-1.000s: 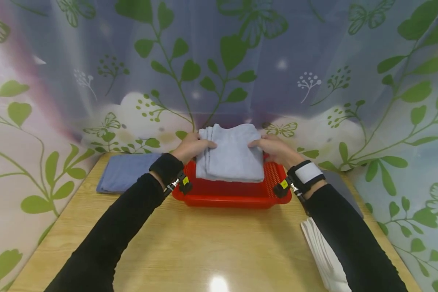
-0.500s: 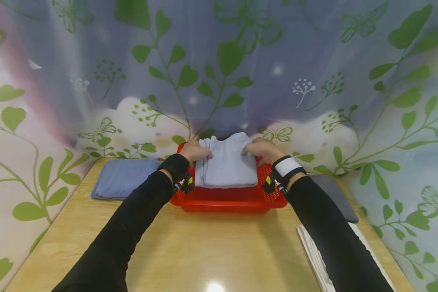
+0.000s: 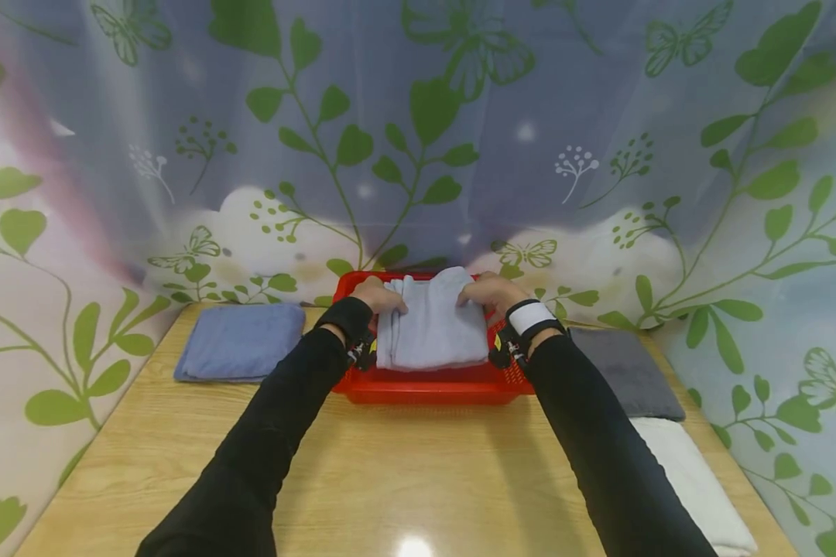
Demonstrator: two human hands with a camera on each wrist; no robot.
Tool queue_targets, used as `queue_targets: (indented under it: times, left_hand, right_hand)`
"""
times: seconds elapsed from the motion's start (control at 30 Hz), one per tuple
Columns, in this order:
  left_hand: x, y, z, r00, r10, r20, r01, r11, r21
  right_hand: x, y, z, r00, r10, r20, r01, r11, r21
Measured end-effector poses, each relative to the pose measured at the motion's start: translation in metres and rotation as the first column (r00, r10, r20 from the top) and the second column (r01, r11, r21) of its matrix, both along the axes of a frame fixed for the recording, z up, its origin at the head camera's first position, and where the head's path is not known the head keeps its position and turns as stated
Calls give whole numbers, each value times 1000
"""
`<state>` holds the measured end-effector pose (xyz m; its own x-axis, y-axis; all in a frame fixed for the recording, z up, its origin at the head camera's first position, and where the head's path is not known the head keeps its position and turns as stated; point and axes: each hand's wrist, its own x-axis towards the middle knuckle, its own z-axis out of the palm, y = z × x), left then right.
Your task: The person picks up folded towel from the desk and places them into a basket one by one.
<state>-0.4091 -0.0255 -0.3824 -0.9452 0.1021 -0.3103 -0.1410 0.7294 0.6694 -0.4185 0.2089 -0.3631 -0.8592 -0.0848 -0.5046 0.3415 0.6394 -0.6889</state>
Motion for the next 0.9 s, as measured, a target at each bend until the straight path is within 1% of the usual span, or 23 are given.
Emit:
queue_targets:
  times: [0.17,0.3,0.33,0.47,0.57,0.7,0.73,0.8,0.9]
  left_hand:
    - [-4,1,-7,999,-16,40,17,999,-27]
    - [-6,2,-13,998,1,58,1,1000,-31]
    - [-7,3,-15,998,5,60,-3,999,-43]
    - [-12,6,-24,998,25,61,-20,996,-84]
    - [-14,10,-27,999,10,43,-4,990,-140]
    - [-11,15,-27,1000,-16,23,20,982,-189]
    - [-10,17,-27,1000,-17,18,20,980,-198]
    - [-11,19,-30,999,-10,33,16,979,-205]
    - [-15,21,-39,999,5,47,5,976,-219]
  right_hand:
    - [0,-2,-7,1000,-9,-3,9,1000,21]
    - [-1,-3,-12,999,-23,24,23,999,28]
    - [-1,-4,-13,999,-24,33,23,999,30]
    - [-1,-4,-20,997,-38,64,36,999,34]
    - [-3,-3,-25,996,-45,80,43,999,23]
    - [-6,-1,-33,995,-59,86,58,998,20]
    - [-7,0,-34,995,-57,85,55,998,26]
    - [-7,0,-36,996,-39,78,35,998,51]
    - [-8,1,-43,999,12,52,-18,993,117]
